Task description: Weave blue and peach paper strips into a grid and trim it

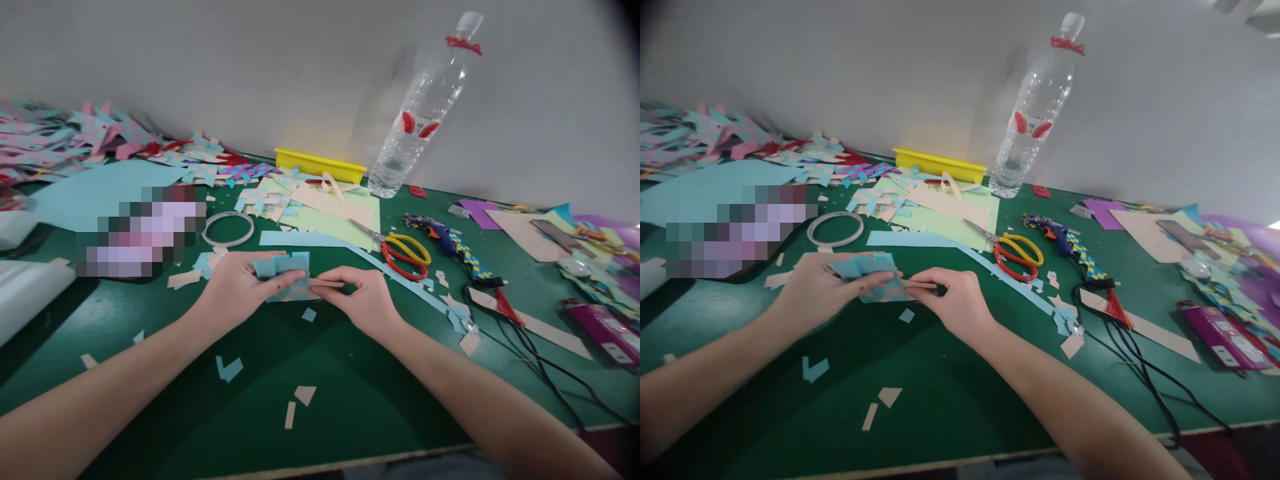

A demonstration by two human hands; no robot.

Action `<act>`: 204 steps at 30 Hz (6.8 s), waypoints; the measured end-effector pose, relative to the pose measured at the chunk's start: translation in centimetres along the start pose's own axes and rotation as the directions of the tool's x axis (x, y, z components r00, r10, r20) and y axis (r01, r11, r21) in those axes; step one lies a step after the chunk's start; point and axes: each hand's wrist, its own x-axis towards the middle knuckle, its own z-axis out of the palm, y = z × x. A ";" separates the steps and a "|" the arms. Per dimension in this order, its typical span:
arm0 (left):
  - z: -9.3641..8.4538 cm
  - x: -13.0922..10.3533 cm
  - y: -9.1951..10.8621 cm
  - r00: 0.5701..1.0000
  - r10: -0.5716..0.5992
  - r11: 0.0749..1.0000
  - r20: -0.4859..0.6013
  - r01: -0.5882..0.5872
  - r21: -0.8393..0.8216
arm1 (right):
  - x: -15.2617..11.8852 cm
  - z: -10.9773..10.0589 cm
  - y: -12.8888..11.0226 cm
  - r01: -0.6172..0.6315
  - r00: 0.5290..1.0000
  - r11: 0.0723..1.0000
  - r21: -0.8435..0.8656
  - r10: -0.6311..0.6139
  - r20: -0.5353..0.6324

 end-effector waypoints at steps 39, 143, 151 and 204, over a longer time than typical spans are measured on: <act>-0.4 0.8 0.0 0.996 -0.011 0.997 0.084 0.017 -0.076 | 0.7 -0.9 0.4 -0.053 0.998 0.998 0.036 0.055 -0.032; -0.5 0.9 0.0 0.991 -0.101 0.985 0.091 0.112 -0.133 | 1.4 -1.5 1.6 -0.117 0.986 0.991 0.060 0.123 -0.114; -0.1 0.8 0.1 0.977 -0.139 0.971 0.163 0.167 -0.170 | 1.2 -1.3 1.0 -0.106 0.993 0.994 0.034 0.108 -0.047; 0.0 1.0 -0.9 0.977 -0.211 0.960 -0.036 0.200 -0.197 | 1.3 -1.5 1.4 -0.073 0.986 0.996 0.042 0.078 -0.146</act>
